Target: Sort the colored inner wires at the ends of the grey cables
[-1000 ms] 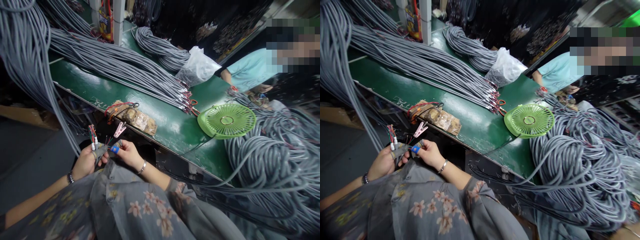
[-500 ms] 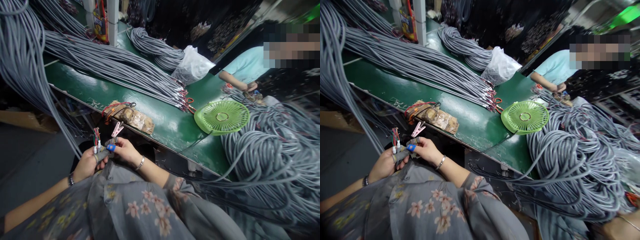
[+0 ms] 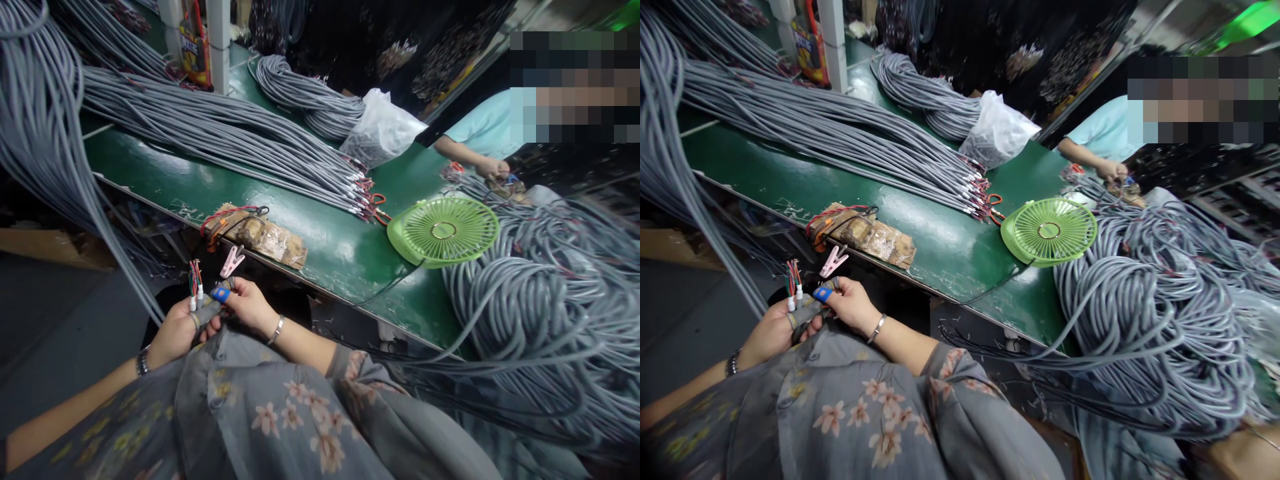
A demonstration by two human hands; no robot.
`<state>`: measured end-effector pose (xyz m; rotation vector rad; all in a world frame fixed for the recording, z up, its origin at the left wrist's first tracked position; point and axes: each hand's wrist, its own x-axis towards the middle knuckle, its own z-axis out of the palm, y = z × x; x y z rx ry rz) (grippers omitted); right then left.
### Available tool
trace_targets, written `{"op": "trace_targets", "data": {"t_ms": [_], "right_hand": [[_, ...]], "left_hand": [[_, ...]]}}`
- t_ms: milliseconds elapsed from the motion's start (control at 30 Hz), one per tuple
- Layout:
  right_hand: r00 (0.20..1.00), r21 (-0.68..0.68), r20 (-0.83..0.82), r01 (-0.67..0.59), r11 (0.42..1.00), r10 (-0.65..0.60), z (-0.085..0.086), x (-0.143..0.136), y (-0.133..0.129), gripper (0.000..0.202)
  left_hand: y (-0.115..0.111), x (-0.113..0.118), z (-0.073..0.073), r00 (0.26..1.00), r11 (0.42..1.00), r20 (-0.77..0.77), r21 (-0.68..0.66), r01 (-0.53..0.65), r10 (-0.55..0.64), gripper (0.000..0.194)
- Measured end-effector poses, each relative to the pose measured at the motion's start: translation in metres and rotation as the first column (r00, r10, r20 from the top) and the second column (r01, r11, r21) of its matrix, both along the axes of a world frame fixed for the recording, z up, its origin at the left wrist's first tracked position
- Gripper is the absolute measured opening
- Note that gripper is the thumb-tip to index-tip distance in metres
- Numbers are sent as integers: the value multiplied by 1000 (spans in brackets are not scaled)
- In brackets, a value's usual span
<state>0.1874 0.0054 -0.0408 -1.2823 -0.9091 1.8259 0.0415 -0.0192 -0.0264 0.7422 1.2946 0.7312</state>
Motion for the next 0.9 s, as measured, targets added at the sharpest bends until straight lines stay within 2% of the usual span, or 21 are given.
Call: {"op": "trace_targets", "data": {"t_ms": [167,367,500,633,767,900], "right_hand": [[999,4,-33,-34,999,34,1,4,0,51],[997,26,-73,-5,1000,7,-1,8,-7,51],[988,52,-141,-59,997,66,0,8,-12,52],[991,51,-57,-114,992,117,1,12,-13,51],[998,18,31,-53,998,52,4,13,-8,50],[1000,-27,-19,4,1000,-5,6,6,-4,51]], "left_hand": [[1,0,2,993,993,37,37,-111,110,34],[1,4,5,984,984,54,47,-173,170,32],[1,3,5,968,968,69,56,-244,240,27],[0,1,8,977,972,43,102,-212,208,26],[0,-1,8,983,976,15,114,-185,184,30],[-1,-2,4,993,984,-18,142,-111,114,32]]}}
